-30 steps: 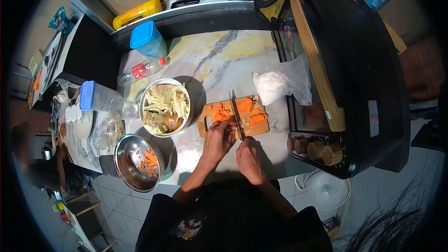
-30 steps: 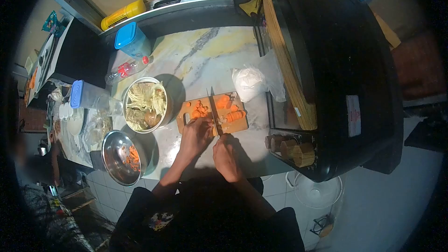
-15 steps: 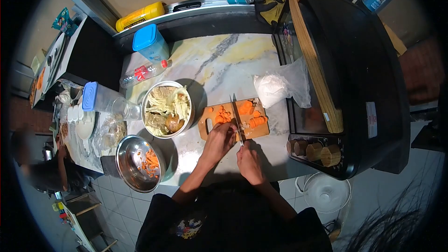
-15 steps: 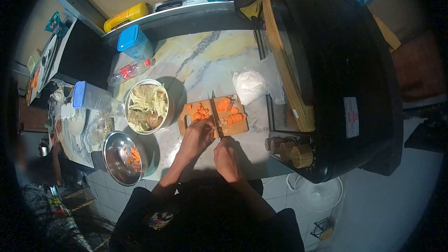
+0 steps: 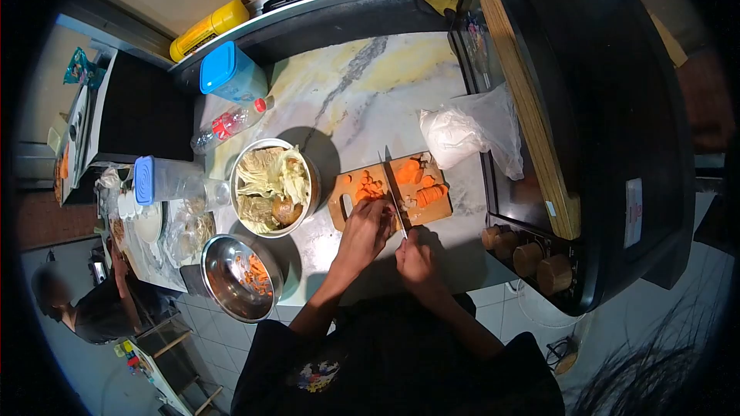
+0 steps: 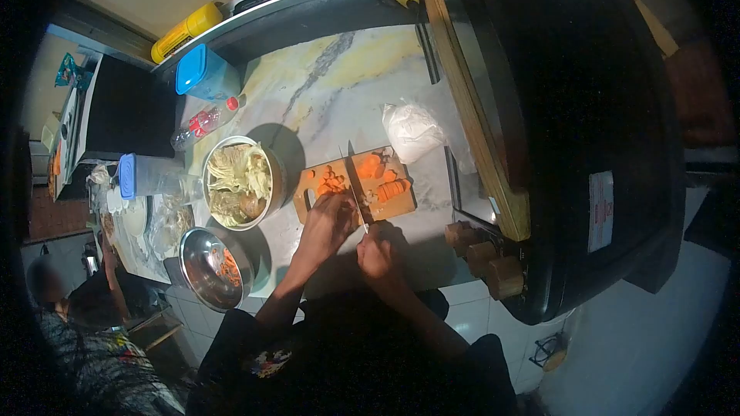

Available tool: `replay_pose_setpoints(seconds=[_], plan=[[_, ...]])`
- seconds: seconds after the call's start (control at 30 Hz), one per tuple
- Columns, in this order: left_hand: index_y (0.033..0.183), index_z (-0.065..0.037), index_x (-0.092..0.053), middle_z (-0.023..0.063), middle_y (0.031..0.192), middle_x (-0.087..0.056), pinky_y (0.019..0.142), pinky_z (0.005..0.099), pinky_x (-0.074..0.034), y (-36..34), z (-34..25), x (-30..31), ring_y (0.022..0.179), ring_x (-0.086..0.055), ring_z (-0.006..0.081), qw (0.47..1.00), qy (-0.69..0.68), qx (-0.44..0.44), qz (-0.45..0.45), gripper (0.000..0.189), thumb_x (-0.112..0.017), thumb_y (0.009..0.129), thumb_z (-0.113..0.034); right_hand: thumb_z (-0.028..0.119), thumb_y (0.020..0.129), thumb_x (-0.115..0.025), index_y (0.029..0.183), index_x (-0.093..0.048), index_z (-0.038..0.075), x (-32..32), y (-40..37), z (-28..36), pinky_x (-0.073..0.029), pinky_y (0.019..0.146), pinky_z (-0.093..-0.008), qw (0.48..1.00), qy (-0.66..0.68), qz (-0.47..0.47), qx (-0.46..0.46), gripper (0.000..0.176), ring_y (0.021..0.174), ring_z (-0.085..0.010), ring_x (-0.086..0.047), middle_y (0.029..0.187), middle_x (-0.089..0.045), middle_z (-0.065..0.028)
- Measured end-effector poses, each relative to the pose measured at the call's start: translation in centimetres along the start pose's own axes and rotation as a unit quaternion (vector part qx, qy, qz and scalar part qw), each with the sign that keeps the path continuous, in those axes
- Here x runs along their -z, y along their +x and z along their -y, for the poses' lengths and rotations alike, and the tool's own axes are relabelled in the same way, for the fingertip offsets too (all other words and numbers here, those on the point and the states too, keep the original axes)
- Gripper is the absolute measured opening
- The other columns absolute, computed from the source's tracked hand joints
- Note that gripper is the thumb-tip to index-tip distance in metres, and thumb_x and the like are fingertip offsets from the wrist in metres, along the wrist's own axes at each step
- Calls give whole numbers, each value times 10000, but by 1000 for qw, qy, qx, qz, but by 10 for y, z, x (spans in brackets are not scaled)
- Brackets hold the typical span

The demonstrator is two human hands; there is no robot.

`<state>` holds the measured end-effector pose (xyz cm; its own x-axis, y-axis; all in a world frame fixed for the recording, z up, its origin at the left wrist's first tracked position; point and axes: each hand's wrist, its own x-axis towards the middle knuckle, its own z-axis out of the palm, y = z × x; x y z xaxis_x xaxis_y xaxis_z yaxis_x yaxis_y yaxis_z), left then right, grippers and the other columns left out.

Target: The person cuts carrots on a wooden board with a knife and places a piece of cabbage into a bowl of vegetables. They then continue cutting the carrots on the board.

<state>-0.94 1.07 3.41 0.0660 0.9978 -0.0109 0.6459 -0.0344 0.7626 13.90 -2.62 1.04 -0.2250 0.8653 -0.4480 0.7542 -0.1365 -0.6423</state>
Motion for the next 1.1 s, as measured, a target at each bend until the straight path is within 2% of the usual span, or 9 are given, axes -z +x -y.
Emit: replay_pose_setpoints(seconds=[0.17,0.23,0.43,0.53,0.67,0.87,1.1], plan=[[1008,-1,-564,209,937,-628,817,458,-470,1,-3,1,953,-570,405,1000,18,-6,19,289,-634,732,50,220,930,-516,1137,-444,28,2,0,2,-453,699,-590,1000,9,3,-10,292,773,-492,-580,767,-586,-282],[995,10,-561,186,857,-633,771,446,-471,-2,-5,-1,870,-560,385,999,26,-32,-18,246,-631,760,25,209,935,-507,1101,-443,18,2,-2,6,-459,689,-587,1000,1,-4,-13,261,769,-500,-586,755,-594,-287],[999,11,-531,201,814,-614,754,464,-470,-8,1,-9,859,-554,391,998,37,-30,-30,283,-647,741,22,139,909,-550,1061,-450,-34,2,0,11,-472,672,-556,1000,4,-23,-5,251,786,-492,-609,781,-613,-299],[1024,-5,-515,202,904,-601,802,476,-460,-10,3,-8,946,-552,410,999,30,-12,-6,349,-657,708,35,113,908,-537,1059,-453,-51,3,-1,9,-467,656,-556,998,44,-34,28,238,784,-496,-604,779,-611,-304],[1045,-5,-510,201,912,-605,803,471,-458,-12,4,-8,940,-554,405,999,23,-24,-11,374,-658,704,37,161,940,-492,1050,-453,-16,-3,-2,4,-446,676,-578,997,14,-61,47,212,759,-498,-576,756,-606,-288],[1096,2,-515,195,926,-611,799,466,-460,-16,2,-9,929,-556,398,999,29,-26,-26,414,-659,709,29,172,943,-491,1118,-470,-39,-2,-3,3,-439,681,-575,997,0,-57,49,275,757,-486,-569,756,-599,-291],[1042,38,-566,196,878,-634,787,455,-468,-20,-3,-3,881,-561,407,998,19,-31,-56,318,-635,731,30,187,950,-487,1158,-486,-49,2,-4,8,-445,663,-566,995,-18,-75,61,315,735,-482,-580,748,-591,-304]])
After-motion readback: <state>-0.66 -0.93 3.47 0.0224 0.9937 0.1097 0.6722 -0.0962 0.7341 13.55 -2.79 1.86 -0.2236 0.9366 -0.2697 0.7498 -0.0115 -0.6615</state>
